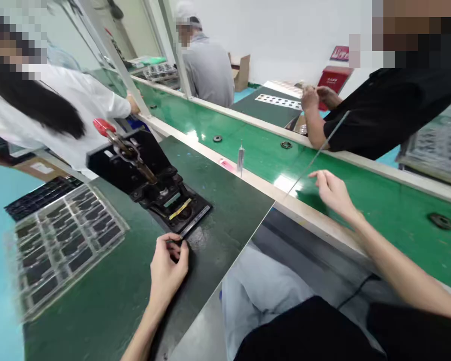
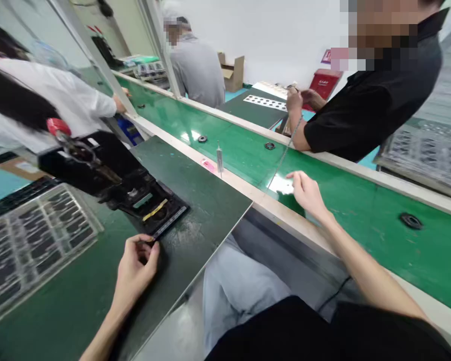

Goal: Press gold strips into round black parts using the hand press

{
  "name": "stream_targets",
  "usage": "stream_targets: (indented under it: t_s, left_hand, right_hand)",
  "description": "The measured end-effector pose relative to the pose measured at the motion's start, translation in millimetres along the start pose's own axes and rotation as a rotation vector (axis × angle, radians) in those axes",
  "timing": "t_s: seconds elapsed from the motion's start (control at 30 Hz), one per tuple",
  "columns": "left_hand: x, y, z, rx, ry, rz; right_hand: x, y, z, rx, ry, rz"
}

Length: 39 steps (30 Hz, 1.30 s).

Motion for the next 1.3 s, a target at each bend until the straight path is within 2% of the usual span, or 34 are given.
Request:
stream_targets:
  t_s: [0.07, 0.13, 0.2, 0.27, 0.33, 0.43, 0.57, 0.63, 0.7, 0.77, 0.87, 0.97, 1.07, 1.3]
  left_hand:
    - [0, -2, -0.3, -0.001, -0.004, 0.011]
    - [0, -3, -0.8, -0.003, -0.020, 0.024]
    - [1, -4, -1.2, -0.005, -0.046, 0.040]
    - [1, -4, -1.3, -0.012, -0.076, 0.058]
    - [1, -5, -1.0, -0.018, -0.107, 0.072]
    - [0, -6, -0.7, -0.028, -0.202, 0.071]
    - [-1, -4, -4.0, -0.033, -0.421, 0.035]
    - [-1, -3, -8.8, -0.051, -0.530, 0.016]
    - [-1, -1, -15.9, -0.090, -0.639, 0.015]
    - [-1, 0, -21.8, -0.118, -0.733, 0.027]
    - [-3, 0, -23.1, -0.101, -0.733, 0.043]
    - [-8, -2, -14.6, -0.022, -0.686, 0.048]
    - [-12, -6, -6.3, 0.030, -0.661, 0.051]
    - [-13, -7, -9.9, -0.021, -0.629, 0.094]
  right_hand:
    - [5, -43, -10, -0.114, -0.049, -0.103]
    - [22, -82, -15, -0.193, -0.054, -0.232]
    - [57, -114, -17, -0.233, -0.014, -0.410]
    - [98, -130, -12, -0.187, 0.102, -0.550]
    - [142, -130, 1, -0.068, 0.271, -0.635]
    - [212, -113, 30, 0.212, 0.600, -0.717]
    - [299, -96, 66, 0.593, 1.009, -0.704]
    - [333, -96, 80, 0.750, 1.136, -0.674]
    - [356, -99, 91, 0.845, 1.204, -0.654]
    - [366, -103, 99, 0.878, 1.227, -0.646]
    - [361, -104, 108, 0.854, 1.215, -0.609]
    - [349, -103, 114, 0.839, 1.174, -0.585]
    - [345, -105, 114, 0.871, 1.163, -0.635]
    - [350, -115, 119, 0.994, 1.187, -0.683]
Point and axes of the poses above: each hand's wrist, its own y-axis towards the middle knuckle, its own z-axis out of the palm, x = y × z, the point moved 8 cm from there along y, towards the middle knuckle, and after that the axes turned 12 degrees about -y, right-handed, at the moved point
